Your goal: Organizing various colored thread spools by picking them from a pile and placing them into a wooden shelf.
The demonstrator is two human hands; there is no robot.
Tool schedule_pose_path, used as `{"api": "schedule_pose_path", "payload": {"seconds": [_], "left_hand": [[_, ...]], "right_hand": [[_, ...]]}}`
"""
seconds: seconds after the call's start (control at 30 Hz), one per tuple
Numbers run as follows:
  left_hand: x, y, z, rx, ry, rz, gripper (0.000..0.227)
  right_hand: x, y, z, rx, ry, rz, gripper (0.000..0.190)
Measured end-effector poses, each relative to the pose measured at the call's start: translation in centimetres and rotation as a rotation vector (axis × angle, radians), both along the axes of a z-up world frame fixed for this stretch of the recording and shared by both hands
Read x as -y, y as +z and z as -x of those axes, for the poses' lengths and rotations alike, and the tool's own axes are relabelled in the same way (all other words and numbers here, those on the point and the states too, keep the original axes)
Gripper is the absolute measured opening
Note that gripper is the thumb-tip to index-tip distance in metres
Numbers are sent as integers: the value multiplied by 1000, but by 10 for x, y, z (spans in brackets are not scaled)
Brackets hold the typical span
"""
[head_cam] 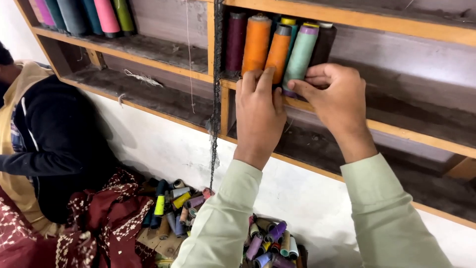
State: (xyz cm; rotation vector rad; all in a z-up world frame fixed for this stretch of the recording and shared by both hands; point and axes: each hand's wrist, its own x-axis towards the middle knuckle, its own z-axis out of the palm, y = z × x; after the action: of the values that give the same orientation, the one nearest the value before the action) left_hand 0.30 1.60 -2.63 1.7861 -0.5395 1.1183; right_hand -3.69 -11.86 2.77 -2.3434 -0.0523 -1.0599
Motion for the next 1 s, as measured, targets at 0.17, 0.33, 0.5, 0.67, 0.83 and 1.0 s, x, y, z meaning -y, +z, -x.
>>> {"api": "schedule_pose_path", "payload": {"seconds": [0.17,0.33,0.5,0.67,0.83,1.0], "left_hand": [[-3,-5,-5,18,-40,10,37],[-9,-10,-1,11,-81,8,38],[-18,-7,6,-42,-150,-31,38],[-34,-23,24,81,-248,-6,36],[-71,-61,85,152,-363,78,19],[-107,-177,145,-78,-341,-23,21]], "right_hand": [[-1,-4,-8,7,-51,59,47],[-1,-5,-12,-33,-98,26,51],[-4,-12,-9,70,-132,101,55],[-25,-29,34,424,-74,323,35],[-67,-85,98,434,-1,338,7],[-103,-194,144,74,180,90,11]]}}
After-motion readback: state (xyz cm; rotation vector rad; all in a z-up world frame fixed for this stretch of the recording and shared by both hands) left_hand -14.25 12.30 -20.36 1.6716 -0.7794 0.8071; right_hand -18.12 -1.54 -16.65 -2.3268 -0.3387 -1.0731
